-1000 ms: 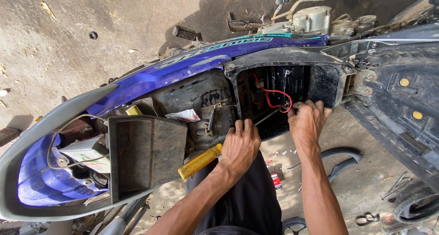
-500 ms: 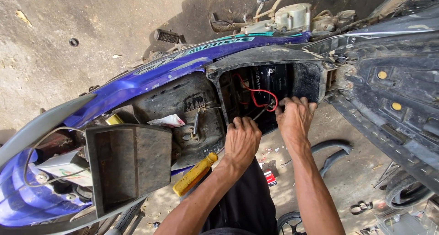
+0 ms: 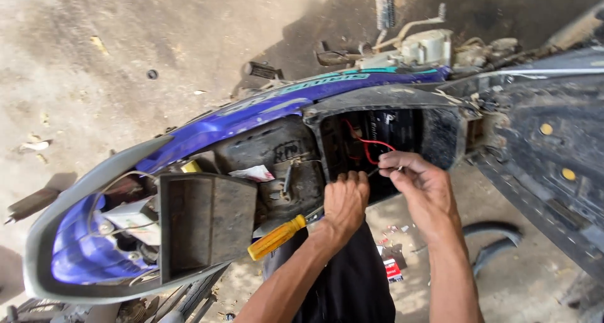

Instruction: The person places a new battery into the motorcycle's under-seat compartment. They then use a screwdriver to tighten the nuts on the battery terminals, securing the red and black wires.

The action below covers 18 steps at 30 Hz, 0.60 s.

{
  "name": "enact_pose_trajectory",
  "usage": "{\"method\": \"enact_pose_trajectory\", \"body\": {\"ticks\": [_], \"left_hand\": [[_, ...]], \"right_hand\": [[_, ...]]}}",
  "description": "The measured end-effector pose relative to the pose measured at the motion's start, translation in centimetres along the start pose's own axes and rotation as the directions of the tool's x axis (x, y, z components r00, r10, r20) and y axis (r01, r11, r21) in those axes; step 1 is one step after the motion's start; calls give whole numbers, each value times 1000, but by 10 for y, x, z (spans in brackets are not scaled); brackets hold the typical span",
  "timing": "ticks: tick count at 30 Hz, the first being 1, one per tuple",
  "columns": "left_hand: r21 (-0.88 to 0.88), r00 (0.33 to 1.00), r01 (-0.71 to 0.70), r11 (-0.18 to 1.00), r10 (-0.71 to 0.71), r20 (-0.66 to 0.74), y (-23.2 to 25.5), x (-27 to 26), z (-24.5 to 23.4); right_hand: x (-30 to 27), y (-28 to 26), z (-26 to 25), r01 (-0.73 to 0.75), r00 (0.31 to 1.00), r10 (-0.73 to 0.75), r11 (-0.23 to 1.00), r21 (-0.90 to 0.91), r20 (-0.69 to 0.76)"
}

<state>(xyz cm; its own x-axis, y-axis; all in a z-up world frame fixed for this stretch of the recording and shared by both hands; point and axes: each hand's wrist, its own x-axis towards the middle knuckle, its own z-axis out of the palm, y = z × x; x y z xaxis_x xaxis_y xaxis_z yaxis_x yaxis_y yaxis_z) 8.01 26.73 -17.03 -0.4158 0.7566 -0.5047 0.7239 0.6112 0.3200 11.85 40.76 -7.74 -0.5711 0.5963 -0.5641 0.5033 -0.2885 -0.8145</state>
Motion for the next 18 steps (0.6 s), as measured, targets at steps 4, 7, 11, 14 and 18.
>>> {"method": "enact_pose_trajectory", "body": {"ticks": [4,7,11,14,18], "left_hand": [[-12,999,-4,1000,5,41,3,3,-1],[-34,998,64,997,-64,19,10,4,-23],[-35,992,84,996,-87,-92,11,3,-18],[-54,979,93,994,-101,-178,11,3,-6],[-94,985,65,993,-79,-152,0,7,6]], "right_hand": [[-7,-31,83,298,939,-280,952,-64,200],[-18,-28,135,410,887,-328,884,-226,324],[-21,-11,168,523,815,-279,732,-438,508],[-17,-30,169,448,829,-184,784,-430,528],[-3,-30,111,215,953,-32,774,-595,303]]}}
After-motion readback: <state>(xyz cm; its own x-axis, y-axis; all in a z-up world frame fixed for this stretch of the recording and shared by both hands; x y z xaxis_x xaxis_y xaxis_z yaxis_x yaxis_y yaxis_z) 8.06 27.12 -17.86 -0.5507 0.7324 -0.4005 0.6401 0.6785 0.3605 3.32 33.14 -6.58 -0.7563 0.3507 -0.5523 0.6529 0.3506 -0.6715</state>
